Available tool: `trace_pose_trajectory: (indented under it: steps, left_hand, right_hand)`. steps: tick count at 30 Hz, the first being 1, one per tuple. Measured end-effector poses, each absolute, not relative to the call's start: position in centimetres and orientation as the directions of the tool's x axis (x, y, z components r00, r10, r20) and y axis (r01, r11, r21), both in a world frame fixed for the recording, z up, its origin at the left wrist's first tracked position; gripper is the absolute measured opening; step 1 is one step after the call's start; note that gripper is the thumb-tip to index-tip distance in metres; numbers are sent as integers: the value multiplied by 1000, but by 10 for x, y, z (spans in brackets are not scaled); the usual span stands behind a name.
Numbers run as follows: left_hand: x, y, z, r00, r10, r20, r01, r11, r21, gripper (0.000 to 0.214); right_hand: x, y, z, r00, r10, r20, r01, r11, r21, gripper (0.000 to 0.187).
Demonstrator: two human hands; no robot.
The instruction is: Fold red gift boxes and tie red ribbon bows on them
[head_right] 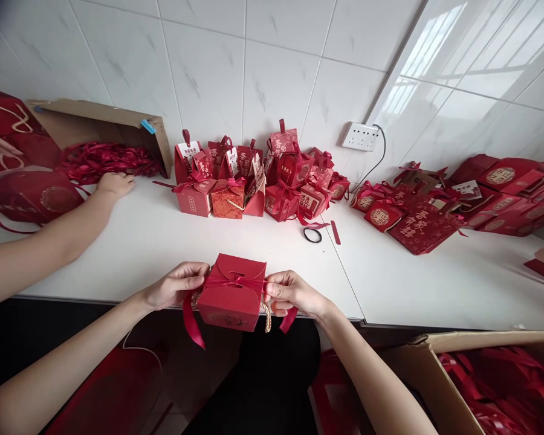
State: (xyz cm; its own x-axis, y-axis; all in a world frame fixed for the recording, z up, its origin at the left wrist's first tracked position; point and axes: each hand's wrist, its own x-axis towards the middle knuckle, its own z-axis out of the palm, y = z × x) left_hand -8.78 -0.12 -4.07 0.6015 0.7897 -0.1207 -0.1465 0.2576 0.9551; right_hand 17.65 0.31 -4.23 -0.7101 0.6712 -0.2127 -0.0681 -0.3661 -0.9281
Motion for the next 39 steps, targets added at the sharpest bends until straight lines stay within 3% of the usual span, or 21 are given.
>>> trace_pose_trajectory:
  steps: [8, 13, 19, 30, 35, 39]
  left_hand:
    - [-86, -3, -56, 576, 813, -79, -203, 236, 950, 47]
    - [-89, -4, -54, 591, 800, -104, -137, 227, 964, 45]
    - [-92, -5, -41, 652, 741, -163, -34, 243, 969, 39]
    - [-84, -13, -52, 609, 793, -15, -192, 166, 967, 41]
    - [-84, -12, -54, 584, 811, -17, -156, 133, 979, 44]
    - [-79, -12, -54, 533, 845, -34, -131, 123, 984, 47]
  right_hand:
    - [169, 4, -62, -706, 699, -115, -180, -334, -925, 46]
    - [169, 4, -56, -712, 696, -95, -176, -309, -935, 44]
    - [172, 2, -47, -718, 682, -139, -113, -312, -943, 39]
    - [172, -7, -47, -648, 749, -138, -117, -277, -954, 41]
    - [173, -4, -57, -659, 738, -143, -122, -293, -948, 43]
    - [169, -3, -69, -580, 801, -148, -125, -267, -956, 46]
